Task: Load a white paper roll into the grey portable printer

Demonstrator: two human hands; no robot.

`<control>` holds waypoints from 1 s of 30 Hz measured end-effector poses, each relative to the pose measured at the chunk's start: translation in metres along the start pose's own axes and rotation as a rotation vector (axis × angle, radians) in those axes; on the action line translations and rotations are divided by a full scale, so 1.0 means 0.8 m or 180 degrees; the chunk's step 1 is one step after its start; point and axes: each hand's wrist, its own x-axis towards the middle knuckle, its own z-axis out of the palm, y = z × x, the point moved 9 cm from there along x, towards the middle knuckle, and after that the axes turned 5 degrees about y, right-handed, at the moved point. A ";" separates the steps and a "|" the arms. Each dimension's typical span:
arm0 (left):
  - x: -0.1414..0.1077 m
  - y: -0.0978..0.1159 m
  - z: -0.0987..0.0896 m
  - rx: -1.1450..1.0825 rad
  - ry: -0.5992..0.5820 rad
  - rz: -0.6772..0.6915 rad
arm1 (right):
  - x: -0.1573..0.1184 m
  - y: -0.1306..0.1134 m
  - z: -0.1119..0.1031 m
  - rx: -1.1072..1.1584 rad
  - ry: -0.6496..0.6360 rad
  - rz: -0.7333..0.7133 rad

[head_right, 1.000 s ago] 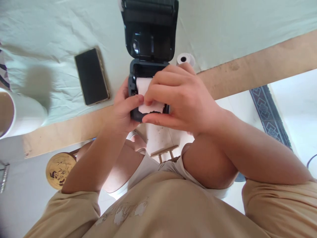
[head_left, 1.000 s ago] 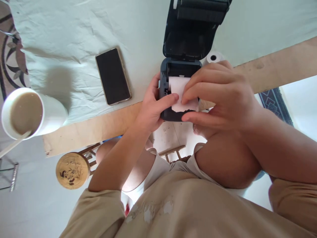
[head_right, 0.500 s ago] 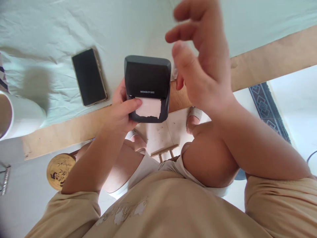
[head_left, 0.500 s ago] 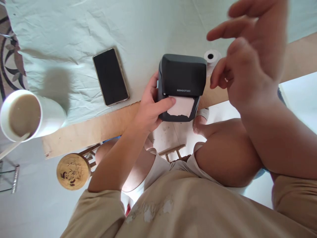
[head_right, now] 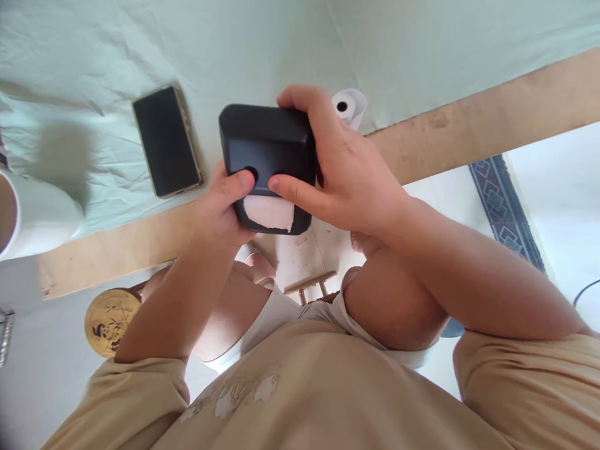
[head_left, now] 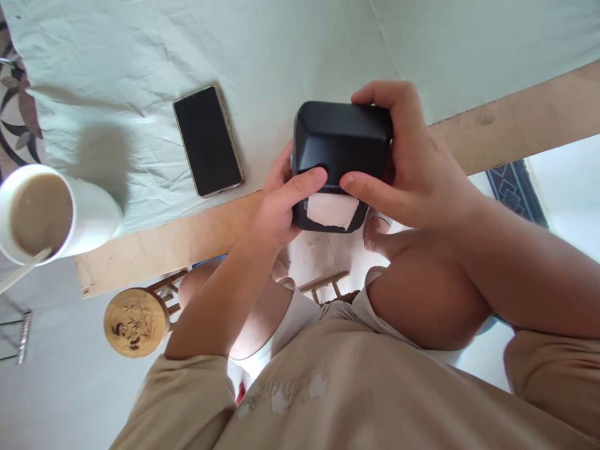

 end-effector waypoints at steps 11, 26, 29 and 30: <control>0.009 -0.014 -0.012 -0.0375 0.0266 -0.0220 | -0.006 -0.008 -0.010 -0.0151 0.0364 -0.0214; 0.008 -0.025 0.007 -0.0547 -0.0194 -0.0691 | -0.015 -0.030 -0.047 -0.0558 0.1403 -0.0562; 0.002 -0.022 0.005 -0.0196 -0.0083 -0.0678 | -0.026 -0.047 -0.056 -0.1208 0.1863 -0.0743; 0.001 -0.019 0.002 -0.0115 -0.0013 -0.0628 | -0.029 -0.050 -0.058 -0.1367 0.1971 -0.0758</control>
